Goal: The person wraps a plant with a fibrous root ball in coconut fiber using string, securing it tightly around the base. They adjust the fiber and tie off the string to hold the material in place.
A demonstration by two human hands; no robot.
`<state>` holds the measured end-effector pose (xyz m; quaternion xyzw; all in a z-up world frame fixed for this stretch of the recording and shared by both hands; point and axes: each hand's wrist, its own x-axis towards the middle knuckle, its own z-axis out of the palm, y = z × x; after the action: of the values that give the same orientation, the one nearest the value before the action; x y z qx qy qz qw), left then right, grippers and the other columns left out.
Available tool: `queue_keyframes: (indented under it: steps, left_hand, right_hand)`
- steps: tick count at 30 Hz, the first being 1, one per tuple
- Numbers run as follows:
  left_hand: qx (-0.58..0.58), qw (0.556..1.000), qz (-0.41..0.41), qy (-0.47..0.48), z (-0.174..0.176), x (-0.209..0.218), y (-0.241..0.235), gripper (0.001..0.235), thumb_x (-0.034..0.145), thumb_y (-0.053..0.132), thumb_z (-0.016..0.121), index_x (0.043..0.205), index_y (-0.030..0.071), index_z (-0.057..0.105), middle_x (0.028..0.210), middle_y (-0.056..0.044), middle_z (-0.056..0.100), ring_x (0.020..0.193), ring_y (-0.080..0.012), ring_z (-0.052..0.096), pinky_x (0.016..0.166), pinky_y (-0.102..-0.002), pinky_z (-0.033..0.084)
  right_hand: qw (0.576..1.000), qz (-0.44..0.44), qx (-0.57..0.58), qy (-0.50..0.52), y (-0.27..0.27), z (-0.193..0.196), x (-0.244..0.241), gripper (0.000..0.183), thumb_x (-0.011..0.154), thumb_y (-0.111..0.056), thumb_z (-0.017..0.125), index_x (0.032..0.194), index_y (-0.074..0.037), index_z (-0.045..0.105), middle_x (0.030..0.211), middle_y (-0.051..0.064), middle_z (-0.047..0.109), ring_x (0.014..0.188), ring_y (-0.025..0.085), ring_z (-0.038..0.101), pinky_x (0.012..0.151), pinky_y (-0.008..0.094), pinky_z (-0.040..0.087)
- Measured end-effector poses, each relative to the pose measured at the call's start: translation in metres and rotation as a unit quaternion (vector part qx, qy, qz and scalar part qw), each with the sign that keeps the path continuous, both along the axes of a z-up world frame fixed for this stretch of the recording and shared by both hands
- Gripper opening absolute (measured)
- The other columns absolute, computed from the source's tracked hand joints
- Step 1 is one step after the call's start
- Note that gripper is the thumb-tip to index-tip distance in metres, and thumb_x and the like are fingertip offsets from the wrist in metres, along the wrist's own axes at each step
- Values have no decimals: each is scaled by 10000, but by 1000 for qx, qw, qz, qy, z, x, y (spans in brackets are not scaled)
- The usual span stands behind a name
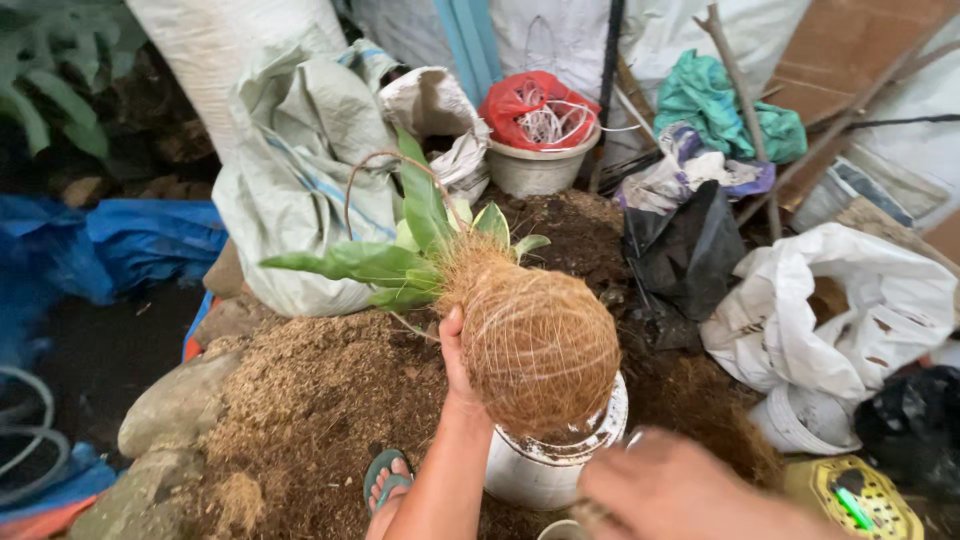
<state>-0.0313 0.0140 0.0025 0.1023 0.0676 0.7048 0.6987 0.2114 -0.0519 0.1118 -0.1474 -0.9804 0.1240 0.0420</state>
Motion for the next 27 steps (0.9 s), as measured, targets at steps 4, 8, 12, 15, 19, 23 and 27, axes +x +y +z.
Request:
queue_keyframes:
  steps: [4,8,12,15,19,23,27]
  left_hand:
    - [-20,998,-31,42,-2,8,-3,732,866,535,590,1421,59,567,1330,-164,658,1170,-319,660,1029,-492,533]
    - [-28,994,-76,78,2,18,-11,782,825,518,663,1435,41,560,1328,-191,654,1153,-327,673,1023,-490,547]
    - [-9,986,-159,58,11,19,-18,839,736,523,726,1419,64,561,1301,-178,677,1141,-329,686,1006,-508,560]
    - [2,985,-170,42,15,23,-25,848,713,511,749,1413,73,558,1288,-166,687,1140,-323,688,1008,-516,563]
    - [35,989,-140,17,12,21,-30,839,740,479,760,1421,26,568,1253,-164,691,1098,-300,706,974,-482,594]
    - [12,1000,-17,-6,6,15,-25,626,894,415,743,1311,-30,605,1134,-179,685,963,-301,708,840,-479,618]
    - [-143,953,156,218,0,5,-25,581,914,387,738,1280,-48,617,1113,-198,684,926,-314,697,801,-491,605]
  right_hand:
    - [991,7,-104,83,43,100,3,113,901,-182,686,837,-130,608,754,11,660,708,209,675,631,361,515]
    - [971,-72,-230,4,85,137,-10,227,917,-238,708,789,-66,634,619,28,609,569,155,545,542,323,462]
    - [933,-53,-340,108,144,123,-16,198,935,-173,722,822,-46,620,678,5,521,641,125,438,561,304,396]
    - [755,-66,-604,245,174,79,-14,228,950,-156,713,812,-62,559,699,19,529,624,145,484,593,317,429]
    - [627,-10,-705,333,190,11,-17,216,972,-158,725,874,-74,552,725,22,509,629,142,463,644,329,436]
    - [565,-20,-704,430,167,-51,-27,202,968,-180,725,934,-67,561,744,24,511,648,151,453,615,317,408]
    - [580,-55,-631,512,153,-93,-35,176,913,-106,752,956,-75,583,839,40,563,739,144,491,687,311,427]
